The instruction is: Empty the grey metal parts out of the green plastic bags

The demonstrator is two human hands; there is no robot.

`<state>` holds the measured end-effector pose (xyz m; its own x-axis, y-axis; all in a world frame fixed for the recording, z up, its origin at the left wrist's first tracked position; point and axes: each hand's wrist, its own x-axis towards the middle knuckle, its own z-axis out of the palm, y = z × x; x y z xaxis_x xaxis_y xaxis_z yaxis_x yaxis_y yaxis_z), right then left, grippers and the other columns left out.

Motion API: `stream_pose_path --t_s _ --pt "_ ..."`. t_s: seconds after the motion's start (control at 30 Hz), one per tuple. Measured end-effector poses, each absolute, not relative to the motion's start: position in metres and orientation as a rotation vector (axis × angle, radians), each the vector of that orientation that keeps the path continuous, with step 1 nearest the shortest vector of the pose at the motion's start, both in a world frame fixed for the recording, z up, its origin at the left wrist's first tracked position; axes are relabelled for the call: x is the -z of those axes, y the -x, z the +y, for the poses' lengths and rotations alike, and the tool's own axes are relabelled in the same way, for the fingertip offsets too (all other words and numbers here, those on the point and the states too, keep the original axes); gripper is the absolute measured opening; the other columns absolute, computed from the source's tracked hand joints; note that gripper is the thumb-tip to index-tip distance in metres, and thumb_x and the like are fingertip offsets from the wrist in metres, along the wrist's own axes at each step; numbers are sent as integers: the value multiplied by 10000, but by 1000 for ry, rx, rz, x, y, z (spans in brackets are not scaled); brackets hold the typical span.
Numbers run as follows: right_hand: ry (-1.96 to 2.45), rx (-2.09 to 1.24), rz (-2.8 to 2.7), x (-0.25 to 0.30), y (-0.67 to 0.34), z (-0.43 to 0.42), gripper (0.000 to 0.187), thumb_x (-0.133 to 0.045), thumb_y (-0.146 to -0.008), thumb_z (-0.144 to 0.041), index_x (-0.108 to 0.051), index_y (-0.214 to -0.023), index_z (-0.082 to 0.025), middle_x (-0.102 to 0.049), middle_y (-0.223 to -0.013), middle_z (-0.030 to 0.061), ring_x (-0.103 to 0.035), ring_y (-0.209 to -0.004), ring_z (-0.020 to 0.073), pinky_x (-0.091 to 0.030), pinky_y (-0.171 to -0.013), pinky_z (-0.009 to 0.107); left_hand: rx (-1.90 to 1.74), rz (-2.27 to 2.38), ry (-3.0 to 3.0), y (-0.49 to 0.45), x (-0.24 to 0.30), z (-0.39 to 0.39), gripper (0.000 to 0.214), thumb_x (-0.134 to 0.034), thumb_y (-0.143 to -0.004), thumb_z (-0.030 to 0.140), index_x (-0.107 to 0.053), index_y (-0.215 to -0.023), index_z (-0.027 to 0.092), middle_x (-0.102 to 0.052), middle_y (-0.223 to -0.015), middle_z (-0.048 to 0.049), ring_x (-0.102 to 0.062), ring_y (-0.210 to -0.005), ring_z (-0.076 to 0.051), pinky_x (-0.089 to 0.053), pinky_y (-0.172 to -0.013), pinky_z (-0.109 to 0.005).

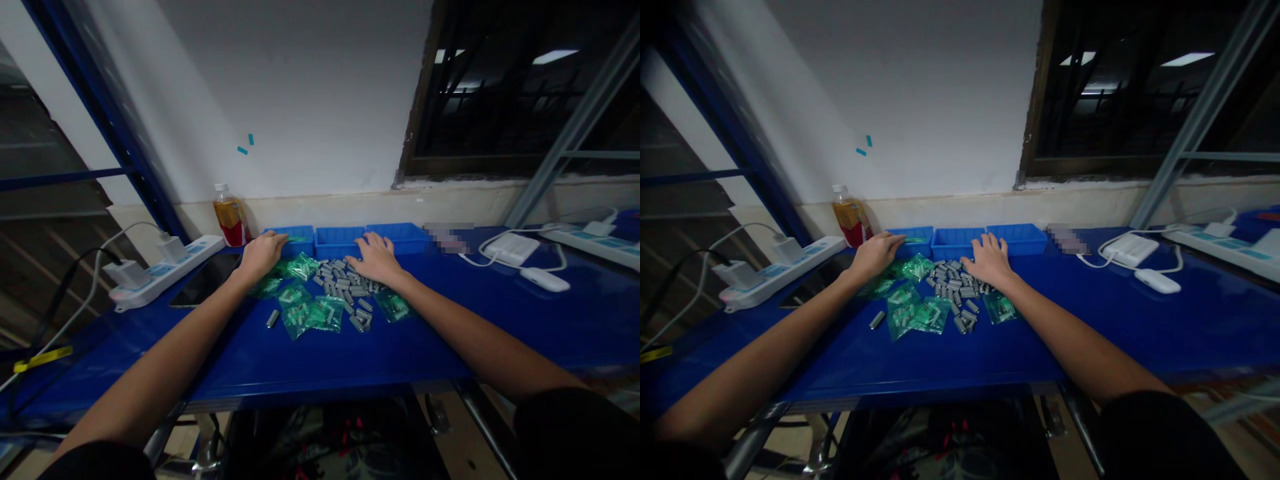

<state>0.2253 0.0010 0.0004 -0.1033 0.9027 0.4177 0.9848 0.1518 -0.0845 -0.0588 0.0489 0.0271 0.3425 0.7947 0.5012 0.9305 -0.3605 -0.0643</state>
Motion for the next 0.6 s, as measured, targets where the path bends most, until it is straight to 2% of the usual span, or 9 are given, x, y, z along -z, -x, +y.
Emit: stream_pose_path --t_s 0.13,0.2,0.27,0.4,0.47,0.6 --pt "1813 316 -2067 -2 -223 -2 538 -418 -843 -506 -510 -1221 -135 -429 -1345 196 -282 -1309 337 -173 -1039 547 754 -1525 2194 55 -34 57 416 -283 -951 305 -540 -1270 233 -613 -1104 -83 -600 -972 -223 -453 -829 -309" --pt "1816 299 -2069 -3 -224 -1 530 -420 -841 -506 -517 -1213 -140 -426 -1346 196 -288 -1306 336 -175 -1037 551 728 -1497 2260 52 -34 61 404 -306 -945 307 -564 -1245 223 -604 -1127 -86 -595 -989 -216 -447 -858 -301" --pt "1819 286 -2058 -3 -225 0 525 -432 -835 -514 -531 -1199 -150 -410 -1357 199 -296 -1303 332 -176 -1037 553 641 -1510 2312 49 -32 62 414 -320 -941 367 -550 -1255 227 -592 -1148 -91 -594 -995 -228 -454 -857 -318" --pt "1819 285 -2021 -2 -230 4 567 -470 -808 -568 -539 -1196 -160 -362 -1394 207 -288 -1312 344 -167 -1039 562 623 -1605 2227 56 -27 52 526 -294 -927 486 -400 -1359 205 -528 -1210 -133 -567 -1035 -280 -463 -834 -397" --pt "1805 284 -2034 -1 -233 6 585 -481 -802 -580 -535 -1206 -161 -361 -1399 208 -292 -1314 345 -167 -1044 555 667 -1554 2242 62 -26 46 472 -332 -922 447 -450 -1303 193 -527 -1174 -133 -561 -1025 -272 -467 -819 -391" --pt "1753 316 -2089 -2 -240 11 521 -468 -842 -513 -547 -1205 -148 -405 -1371 209 -344 -1291 326 -220 -1044 493 766 -1350 2364 59 -26 36 292 -379 -907 321 -598 -1040 181 -563 -1018 -104 -563 -951 -223 -461 -840 -345"
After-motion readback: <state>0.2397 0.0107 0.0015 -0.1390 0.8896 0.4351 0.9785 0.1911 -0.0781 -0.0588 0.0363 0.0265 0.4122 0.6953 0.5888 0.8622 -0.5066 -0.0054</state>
